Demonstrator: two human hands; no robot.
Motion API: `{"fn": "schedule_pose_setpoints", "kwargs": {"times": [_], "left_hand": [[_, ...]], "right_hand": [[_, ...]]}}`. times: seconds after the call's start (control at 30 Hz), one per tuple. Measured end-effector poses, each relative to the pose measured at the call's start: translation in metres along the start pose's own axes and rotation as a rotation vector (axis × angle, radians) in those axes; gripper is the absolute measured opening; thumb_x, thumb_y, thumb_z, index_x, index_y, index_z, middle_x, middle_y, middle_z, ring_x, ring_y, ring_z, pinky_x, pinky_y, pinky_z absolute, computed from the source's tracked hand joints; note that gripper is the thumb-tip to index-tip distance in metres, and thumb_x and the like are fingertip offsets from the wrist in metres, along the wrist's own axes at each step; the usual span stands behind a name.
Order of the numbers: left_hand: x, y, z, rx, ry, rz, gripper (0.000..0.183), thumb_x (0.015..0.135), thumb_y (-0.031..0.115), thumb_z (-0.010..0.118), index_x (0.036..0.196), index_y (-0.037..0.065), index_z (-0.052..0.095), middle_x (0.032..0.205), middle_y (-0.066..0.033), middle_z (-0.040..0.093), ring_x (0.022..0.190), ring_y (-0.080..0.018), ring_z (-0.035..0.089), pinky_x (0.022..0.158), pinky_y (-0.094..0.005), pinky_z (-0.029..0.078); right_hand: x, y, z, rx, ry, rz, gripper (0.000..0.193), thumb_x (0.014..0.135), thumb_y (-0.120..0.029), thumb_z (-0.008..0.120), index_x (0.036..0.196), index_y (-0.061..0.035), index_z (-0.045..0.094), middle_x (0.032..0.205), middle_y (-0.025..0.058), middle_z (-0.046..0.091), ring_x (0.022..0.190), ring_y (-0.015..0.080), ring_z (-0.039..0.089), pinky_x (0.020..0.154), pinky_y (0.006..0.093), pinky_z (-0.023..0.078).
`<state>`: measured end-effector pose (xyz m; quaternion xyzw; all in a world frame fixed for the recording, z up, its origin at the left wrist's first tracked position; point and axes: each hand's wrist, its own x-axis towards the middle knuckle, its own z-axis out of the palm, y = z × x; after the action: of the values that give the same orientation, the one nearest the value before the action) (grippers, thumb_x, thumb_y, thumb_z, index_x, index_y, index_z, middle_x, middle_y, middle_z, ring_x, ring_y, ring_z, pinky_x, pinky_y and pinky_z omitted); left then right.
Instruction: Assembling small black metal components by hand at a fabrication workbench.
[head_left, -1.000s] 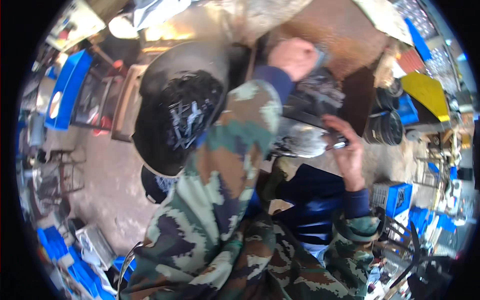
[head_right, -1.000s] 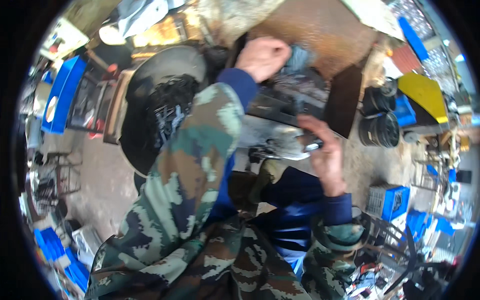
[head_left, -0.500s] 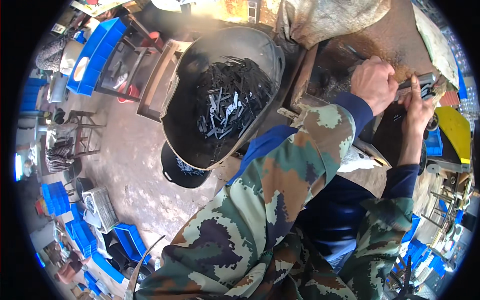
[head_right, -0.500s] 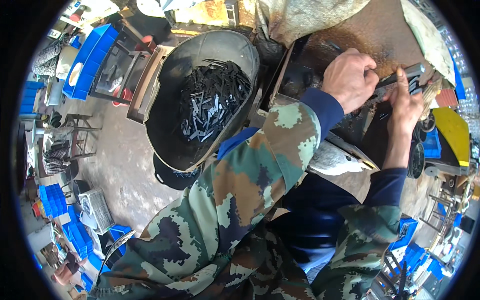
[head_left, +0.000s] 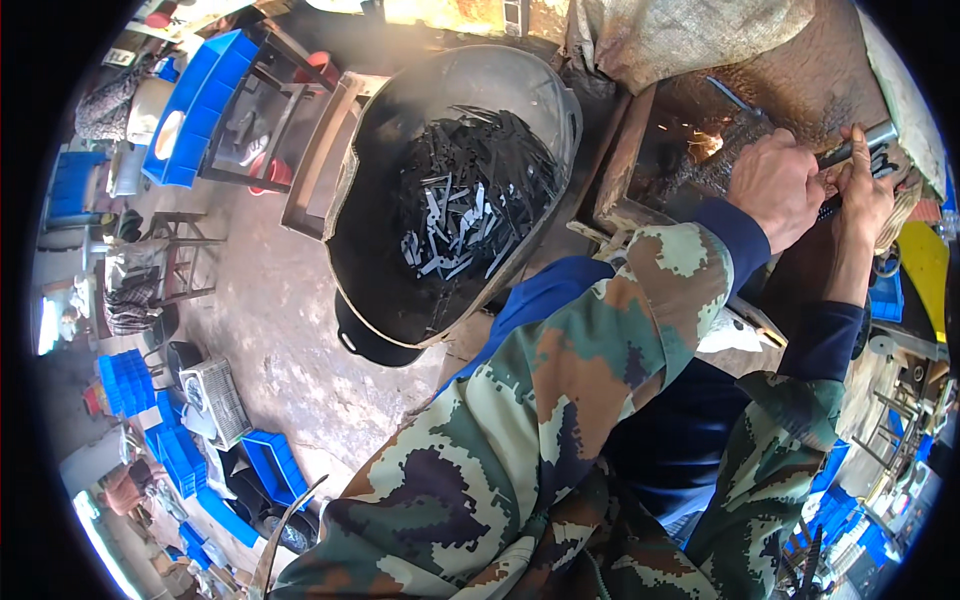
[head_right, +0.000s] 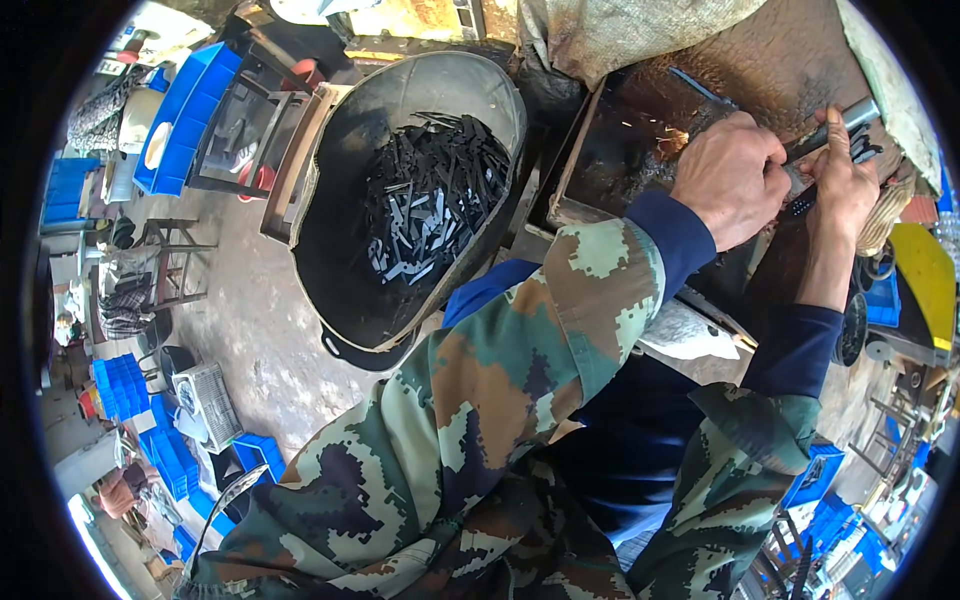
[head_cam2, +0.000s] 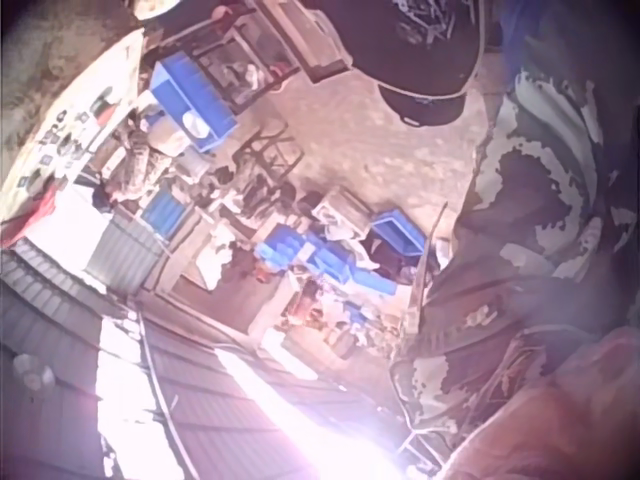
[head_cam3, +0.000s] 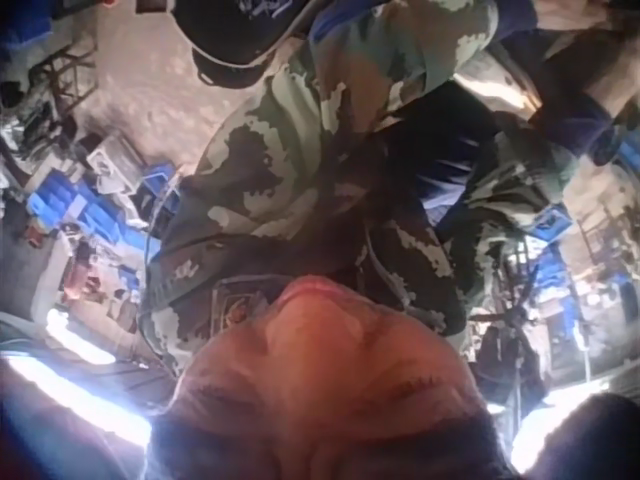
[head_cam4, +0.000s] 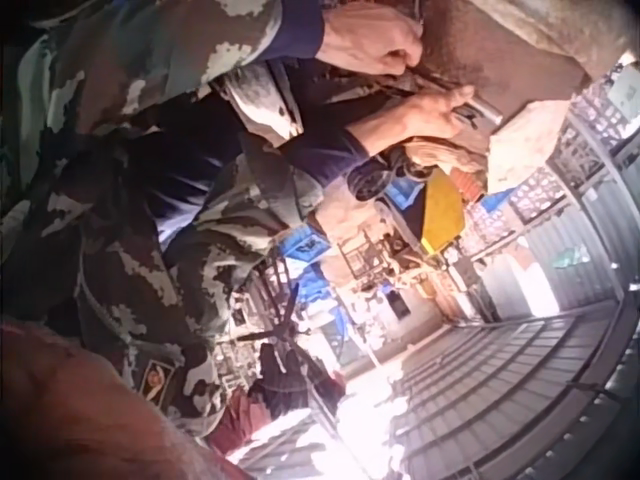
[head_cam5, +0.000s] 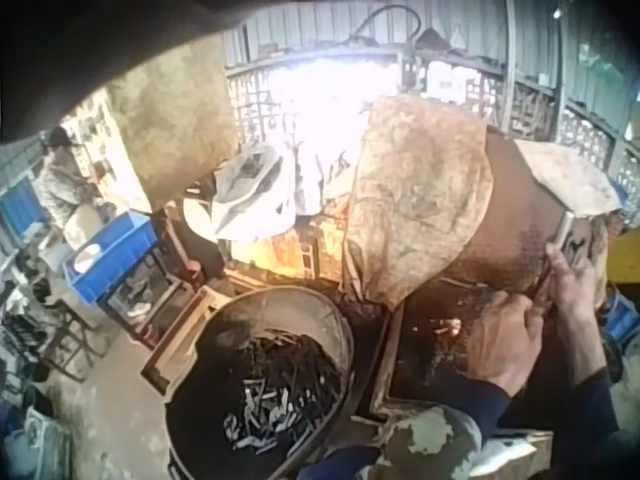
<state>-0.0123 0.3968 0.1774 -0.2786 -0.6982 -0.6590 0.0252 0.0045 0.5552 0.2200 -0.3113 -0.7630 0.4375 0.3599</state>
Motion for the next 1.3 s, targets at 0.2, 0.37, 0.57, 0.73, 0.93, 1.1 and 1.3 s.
{"fn": "schedule_pose_setpoints", "kwargs": {"times": [0.2, 0.37, 0.57, 0.73, 0.93, 1.1, 1.3], "left_hand": [[0.005, -0.002, -0.003, -0.017, 0.010, 0.020, 0.015, 0.075, 0.013, 0.065, 0.083, 0.001, 0.070, 0.087, -0.0175, 0.061, 0.087, -0.0340, 0.061, 0.078, -0.0432, 0.049], [0.017, -0.003, -0.032, -0.028, 0.024, 0.019, 0.016, 0.075, 0.014, 0.065, 0.083, 0.001, 0.071, 0.085, -0.0176, 0.064, 0.079, -0.0312, 0.064, 0.072, -0.0397, 0.051], [0.030, -0.029, -0.135, -0.082, -0.097, 0.022, 0.020, 0.088, 0.019, 0.063, 0.097, 0.003, 0.072, 0.082, -0.0055, 0.069, 0.072, -0.0103, 0.061, 0.066, -0.0257, 0.049], [0.004, -0.120, -0.237, 0.629, -0.169, -0.218, 0.033, 0.089, 0.033, 0.056, 0.098, 0.004, 0.069, 0.091, -0.0170, 0.069, 0.086, -0.0337, 0.067, 0.078, -0.0397, 0.052], [-0.063, -0.223, -0.276, 0.933, -0.223, -0.400, 0.031, 0.081, 0.030, 0.063, 0.098, 0.004, 0.069, 0.090, -0.0200, 0.068, 0.086, -0.0357, 0.065, 0.081, -0.0444, 0.050], [-0.076, -0.244, -0.270, 1.026, -0.071, -0.275, 0.032, 0.079, 0.026, 0.064, 0.101, 0.003, 0.067, 0.097, -0.0194, 0.068, 0.092, -0.0357, 0.065, 0.083, -0.0435, 0.051], [-0.063, -0.233, -0.268, 0.953, -0.122, -0.516, 0.032, 0.076, 0.028, 0.067, 0.096, 0.002, 0.067, 0.092, -0.0203, 0.068, 0.091, -0.0346, 0.066, 0.082, -0.0407, 0.051]], "right_hand": [[0.002, 0.001, -0.005, -0.034, 0.032, -0.008, 0.028, 0.087, -0.032, 0.072, 0.091, -0.0045, 0.074, 0.053, -0.0014, 0.047, 0.047, 0.0092, 0.047, 0.047, 0.0253, 0.040], [-0.010, -0.008, 0.007, -0.054, 0.036, -0.005, 0.027, 0.088, -0.030, 0.070, 0.094, -0.0036, 0.074, 0.053, -0.0018, 0.046, 0.047, 0.0093, 0.047, 0.048, 0.0245, 0.041], [0.012, 0.014, -0.005, 0.046, -0.035, 0.007, 0.030, 0.086, -0.031, 0.072, 0.093, -0.0017, 0.073, 0.055, 0.0009, 0.054, 0.049, 0.0091, 0.050, 0.049, 0.0236, 0.042], [-0.004, 0.001, 0.003, 0.142, 0.005, -0.055, 0.033, 0.089, -0.031, 0.069, 0.098, 0.0002, 0.073, 0.053, -0.0020, 0.046, 0.050, 0.0072, 0.044, 0.050, 0.0244, 0.039], [-0.007, -0.002, 0.003, 0.092, 0.021, -0.035, 0.033, 0.088, -0.030, 0.071, 0.094, 0.0025, 0.072, 0.057, -0.0002, 0.055, 0.049, 0.0080, 0.047, 0.049, 0.0236, 0.039], [-0.011, -0.005, 0.007, 0.174, 0.052, -0.031, 0.034, 0.088, -0.029, 0.071, 0.093, 0.0039, 0.070, 0.060, 0.0015, 0.057, 0.049, 0.0085, 0.048, 0.048, 0.0233, 0.039], [-0.002, 0.006, 0.000, 0.155, -0.002, -0.043, 0.034, 0.088, -0.028, 0.071, 0.095, 0.0051, 0.069, 0.063, 0.0026, 0.059, 0.049, 0.0092, 0.048, 0.049, 0.0244, 0.040]]}}
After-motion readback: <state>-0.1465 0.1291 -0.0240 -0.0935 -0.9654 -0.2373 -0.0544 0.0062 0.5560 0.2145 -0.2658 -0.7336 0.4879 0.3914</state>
